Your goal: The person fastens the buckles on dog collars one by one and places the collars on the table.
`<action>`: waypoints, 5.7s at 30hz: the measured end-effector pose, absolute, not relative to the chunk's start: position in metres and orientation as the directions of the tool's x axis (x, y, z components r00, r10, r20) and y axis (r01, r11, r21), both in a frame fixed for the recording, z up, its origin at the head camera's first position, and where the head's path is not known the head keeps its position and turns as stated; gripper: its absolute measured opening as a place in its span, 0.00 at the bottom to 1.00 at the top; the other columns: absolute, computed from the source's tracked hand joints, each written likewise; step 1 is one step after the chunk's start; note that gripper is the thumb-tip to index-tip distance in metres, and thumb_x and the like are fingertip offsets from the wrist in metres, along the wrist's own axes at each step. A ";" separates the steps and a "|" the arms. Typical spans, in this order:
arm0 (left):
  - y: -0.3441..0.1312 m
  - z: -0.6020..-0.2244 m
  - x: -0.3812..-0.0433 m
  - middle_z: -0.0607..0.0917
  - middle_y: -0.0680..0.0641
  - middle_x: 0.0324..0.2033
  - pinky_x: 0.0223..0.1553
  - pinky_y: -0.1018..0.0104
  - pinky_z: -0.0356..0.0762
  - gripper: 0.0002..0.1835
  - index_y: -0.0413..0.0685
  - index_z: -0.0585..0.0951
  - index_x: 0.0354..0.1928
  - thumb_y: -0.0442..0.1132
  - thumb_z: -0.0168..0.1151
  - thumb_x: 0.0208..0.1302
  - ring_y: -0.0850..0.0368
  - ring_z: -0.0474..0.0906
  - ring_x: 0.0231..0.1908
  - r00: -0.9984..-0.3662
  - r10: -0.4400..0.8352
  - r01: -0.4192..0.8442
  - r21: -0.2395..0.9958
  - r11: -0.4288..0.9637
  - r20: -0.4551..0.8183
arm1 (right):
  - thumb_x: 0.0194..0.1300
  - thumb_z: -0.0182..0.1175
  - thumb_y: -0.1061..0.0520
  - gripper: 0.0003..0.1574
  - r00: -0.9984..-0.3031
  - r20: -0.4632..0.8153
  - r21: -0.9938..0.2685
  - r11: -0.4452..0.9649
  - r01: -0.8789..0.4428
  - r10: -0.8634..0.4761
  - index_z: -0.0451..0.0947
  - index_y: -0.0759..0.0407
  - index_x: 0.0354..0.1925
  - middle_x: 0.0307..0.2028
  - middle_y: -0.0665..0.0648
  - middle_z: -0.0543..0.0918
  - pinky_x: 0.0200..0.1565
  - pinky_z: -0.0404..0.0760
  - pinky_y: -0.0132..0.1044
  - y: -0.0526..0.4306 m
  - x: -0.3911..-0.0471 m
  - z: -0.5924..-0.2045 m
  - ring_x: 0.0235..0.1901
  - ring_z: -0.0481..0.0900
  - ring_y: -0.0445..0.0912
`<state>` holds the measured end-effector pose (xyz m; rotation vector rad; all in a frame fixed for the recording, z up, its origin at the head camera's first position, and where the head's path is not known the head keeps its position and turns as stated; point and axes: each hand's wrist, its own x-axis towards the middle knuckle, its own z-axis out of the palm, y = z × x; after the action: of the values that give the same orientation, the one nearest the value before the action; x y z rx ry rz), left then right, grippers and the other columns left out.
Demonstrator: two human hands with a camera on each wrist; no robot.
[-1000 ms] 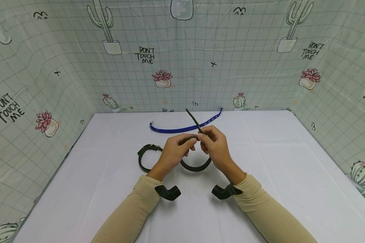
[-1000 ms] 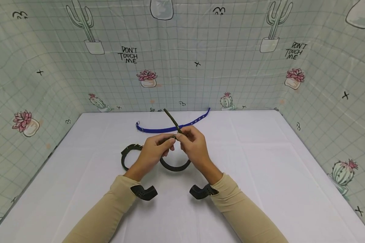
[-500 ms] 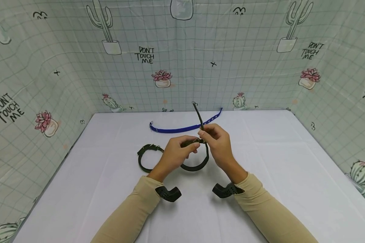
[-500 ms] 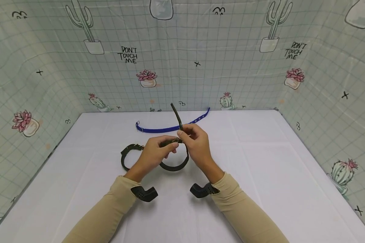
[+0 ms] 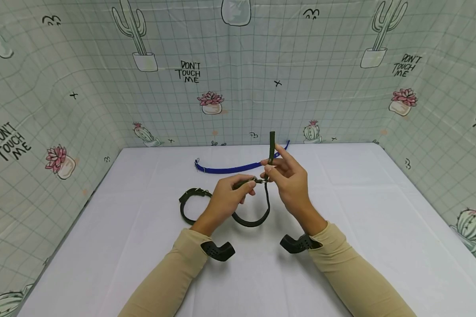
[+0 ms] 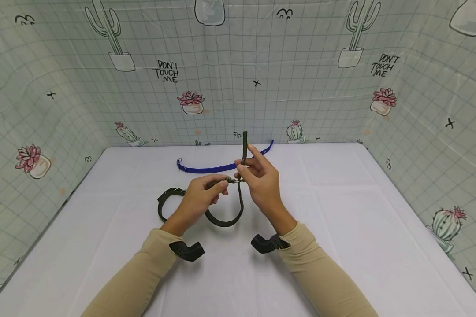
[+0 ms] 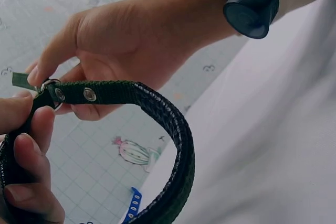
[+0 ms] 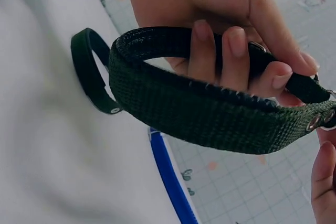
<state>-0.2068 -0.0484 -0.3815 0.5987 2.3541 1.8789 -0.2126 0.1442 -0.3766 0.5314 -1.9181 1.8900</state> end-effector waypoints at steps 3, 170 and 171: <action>-0.048 -0.382 -0.206 0.86 0.49 0.35 0.32 0.63 0.72 0.18 0.47 0.82 0.57 0.48 0.61 0.73 0.53 0.73 0.29 -0.929 0.319 0.245 0.958 0.149 0.188 | 0.70 0.62 0.65 0.37 -0.851 0.526 -0.851 0.016 -0.525 0.013 0.66 0.50 0.73 0.42 0.66 0.83 0.39 0.82 0.35 0.145 -0.213 -0.377 0.36 0.86 0.47; -0.040 -0.384 -0.202 0.81 0.40 0.47 0.38 0.59 0.85 0.12 0.35 0.75 0.54 0.34 0.57 0.74 0.53 0.84 0.36 -0.888 0.251 0.344 0.918 -0.196 0.386 | 0.69 0.61 0.64 0.11 -0.890 0.433 -0.896 0.040 -0.443 -0.140 0.78 0.69 0.48 0.38 0.59 0.79 0.23 0.67 0.30 0.139 -0.203 -0.372 0.24 0.70 0.42; -0.040 -0.384 -0.202 0.81 0.40 0.47 0.38 0.59 0.85 0.12 0.35 0.77 0.54 0.34 0.57 0.74 0.53 0.84 0.36 -0.886 0.251 0.350 0.918 -0.187 0.389 | 0.69 0.61 0.64 0.11 -0.892 0.431 -0.898 0.033 -0.439 -0.138 0.78 0.69 0.48 0.39 0.59 0.79 0.23 0.67 0.30 0.139 -0.203 -0.372 0.25 0.71 0.42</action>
<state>-0.2020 -0.0400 -0.3840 0.7580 2.0444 2.3541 -0.2031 0.1387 -0.3716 0.5955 -2.0823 1.9509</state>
